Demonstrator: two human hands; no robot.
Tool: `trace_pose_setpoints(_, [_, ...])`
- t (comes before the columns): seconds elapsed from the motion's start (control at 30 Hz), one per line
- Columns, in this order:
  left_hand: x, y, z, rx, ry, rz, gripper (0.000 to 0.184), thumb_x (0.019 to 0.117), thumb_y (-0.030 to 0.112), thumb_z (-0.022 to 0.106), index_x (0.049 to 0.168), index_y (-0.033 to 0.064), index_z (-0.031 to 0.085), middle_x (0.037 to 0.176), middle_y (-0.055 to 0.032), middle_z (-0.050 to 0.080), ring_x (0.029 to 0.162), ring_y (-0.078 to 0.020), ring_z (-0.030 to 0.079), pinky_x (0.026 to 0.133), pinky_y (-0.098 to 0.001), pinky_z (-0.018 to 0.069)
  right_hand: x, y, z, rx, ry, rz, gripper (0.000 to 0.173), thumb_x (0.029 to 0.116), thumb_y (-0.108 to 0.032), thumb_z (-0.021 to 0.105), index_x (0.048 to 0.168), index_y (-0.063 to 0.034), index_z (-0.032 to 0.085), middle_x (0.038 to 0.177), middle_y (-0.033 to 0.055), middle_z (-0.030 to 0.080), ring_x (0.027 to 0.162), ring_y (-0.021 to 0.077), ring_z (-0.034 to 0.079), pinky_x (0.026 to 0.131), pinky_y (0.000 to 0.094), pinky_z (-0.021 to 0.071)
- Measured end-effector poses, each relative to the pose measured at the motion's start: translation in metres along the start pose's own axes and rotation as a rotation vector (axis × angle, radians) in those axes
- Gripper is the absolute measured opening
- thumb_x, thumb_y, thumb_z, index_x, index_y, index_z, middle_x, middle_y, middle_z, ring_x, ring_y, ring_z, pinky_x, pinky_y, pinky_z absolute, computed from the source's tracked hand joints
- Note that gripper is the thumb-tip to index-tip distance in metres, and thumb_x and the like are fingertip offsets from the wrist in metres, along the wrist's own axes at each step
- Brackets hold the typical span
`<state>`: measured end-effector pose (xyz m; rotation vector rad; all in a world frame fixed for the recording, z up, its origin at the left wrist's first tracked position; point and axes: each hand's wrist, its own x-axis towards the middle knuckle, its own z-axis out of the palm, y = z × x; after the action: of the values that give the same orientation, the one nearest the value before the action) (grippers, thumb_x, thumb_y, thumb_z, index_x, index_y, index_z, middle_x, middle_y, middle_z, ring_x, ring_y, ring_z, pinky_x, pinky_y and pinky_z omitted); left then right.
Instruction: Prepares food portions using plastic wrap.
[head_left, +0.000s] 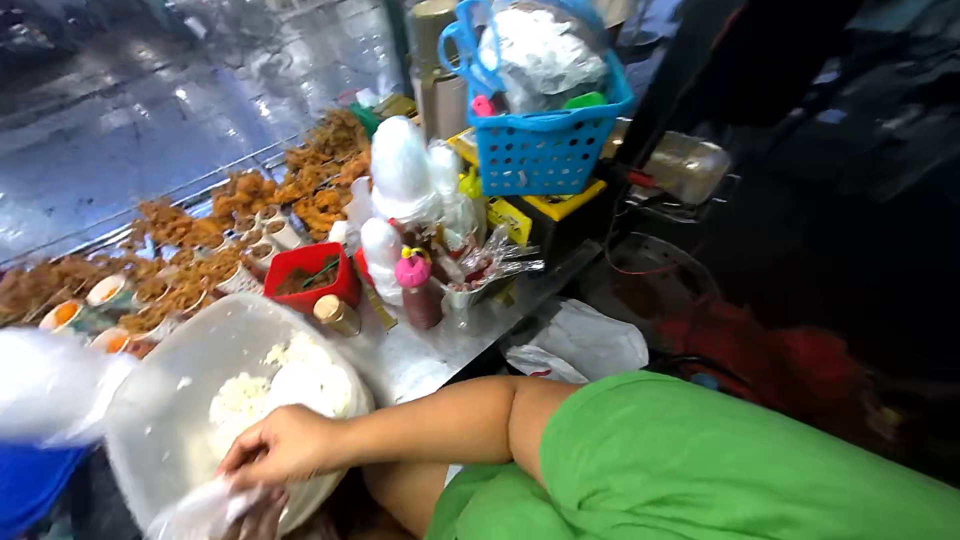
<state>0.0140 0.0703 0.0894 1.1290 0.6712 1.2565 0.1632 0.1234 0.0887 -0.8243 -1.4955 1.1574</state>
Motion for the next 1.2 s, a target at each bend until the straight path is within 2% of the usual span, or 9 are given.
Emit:
trace_pose_setpoints(0.03, [-0.001,-0.001,0.002,-0.039,0.045,-0.027,0.043,0.1085,0.023,0.027,0.105,0.011,0.069,0.101,-0.0034,0.077,0.101,-0.018,0.073,0.093,-0.0364,0.0591,-0.001,0.0,-0.002,-0.033,-0.004,-0.001,0.016,0.0957,0.001,0.066,0.106,0.0106,0.074,0.094,0.0209,0.074,0.082,0.0224,0.07,0.078,0.038,0.0565])
trace_pose_setpoints(0.17, [0.004,-0.006,0.02,-0.153,0.351,0.059,0.043,0.1081,0.007,0.026,0.09,0.0082,0.065,0.084,-0.0032,0.075,0.082,-0.0135,0.074,0.079,-0.0295,0.0629,-0.004,-0.01,-0.009,-0.117,-0.03,0.068,0.021,0.1011,-0.002,0.058,0.111,0.0093,0.073,0.098,0.0187,0.075,0.085,0.0156,0.07,0.083,0.0317,0.0558])
trace_pose_setpoints(0.37, [0.001,-0.004,0.006,-0.281,0.336,0.278,0.04,0.1081,0.009,0.033,0.094,0.0111,0.07,0.1,-0.0045,0.076,0.098,-0.0168,0.073,0.094,-0.0337,0.0591,-0.007,0.008,-0.017,-0.074,0.11,0.188,0.02,0.1036,-0.007,0.059,0.115,0.0045,0.071,0.094,0.0135,0.071,0.073,0.0122,0.066,0.072,0.0306,0.058])
trace_pose_setpoints(0.57, [0.005,-0.006,0.01,-0.061,0.464,-0.12,0.037,0.1124,0.029,0.033,0.109,0.0084,0.063,0.084,-0.0056,0.07,0.067,-0.0146,0.068,0.057,-0.0285,0.0586,-0.013,0.004,-0.006,-0.103,0.023,0.146,0.02,0.1033,-0.003,0.057,0.114,0.0018,0.073,0.093,0.0094,0.072,0.073,0.0094,0.064,0.072,0.0293,0.0558])
trace_pose_setpoints(0.7, [0.0,-0.015,0.022,0.106,0.455,-0.036,0.014,0.0996,-0.003,0.054,0.104,0.0022,0.066,0.083,-0.0039,0.069,0.074,-0.0114,0.068,0.07,-0.0282,0.0601,-0.019,0.008,-0.002,0.034,-0.074,0.153,0.024,0.1038,-0.014,0.06,0.12,0.0009,0.071,0.098,0.0074,0.073,0.081,0.0079,0.067,0.077,0.0291,0.0578])
trace_pose_setpoints(0.8, [0.001,-0.022,0.023,0.087,0.527,0.054,0.017,0.1005,-0.003,0.051,0.106,0.0036,0.066,0.088,-0.002,0.07,0.081,-0.0097,0.068,0.076,-0.0276,0.0589,-0.021,0.011,-0.004,-0.044,-0.029,0.047,0.017,0.096,-0.012,0.071,0.106,0.001,0.076,0.103,0.0076,0.072,0.086,0.009,0.067,0.08,0.0289,0.0584])
trace_pose_setpoints(0.93, [0.0,-0.022,0.013,-0.125,0.508,0.089,0.027,0.1089,0.008,0.034,0.103,0.0093,0.06,0.089,-0.0016,0.069,0.083,-0.0143,0.069,0.081,-0.0327,0.0604,-0.021,0.009,-0.008,-0.157,0.084,0.081,0.016,0.0998,-0.013,0.067,0.098,-0.0013,0.077,0.103,0.006,0.07,0.087,0.0073,0.063,0.078,0.0273,0.0533])
trace_pose_setpoints(1.07, [-0.005,-0.018,0.021,0.115,0.4,-0.12,0.018,0.1,0.007,0.061,0.117,0.0012,0.063,0.093,-0.0062,0.069,0.081,-0.0127,0.068,0.077,-0.0293,0.0592,-0.023,0.008,0.0,-0.065,0.077,0.146,0.014,0.0987,-0.006,0.065,0.104,-0.0012,0.077,0.102,0.0058,0.066,0.087,0.0073,0.061,0.076,0.0243,0.0523])
trace_pose_setpoints(1.2, [-0.001,-0.021,0.019,-0.071,0.504,-0.12,0.014,0.1005,-0.004,0.054,0.11,0.0013,0.063,0.092,-0.007,0.071,0.081,-0.0148,0.071,0.077,-0.0305,0.0612,-0.02,0.008,-0.001,-0.044,0.068,0.112,0.012,0.0967,-0.009,0.071,0.103,-0.0025,0.078,0.094,0.0021,0.068,0.08,0.0046,0.062,0.072,0.0221,0.0538])
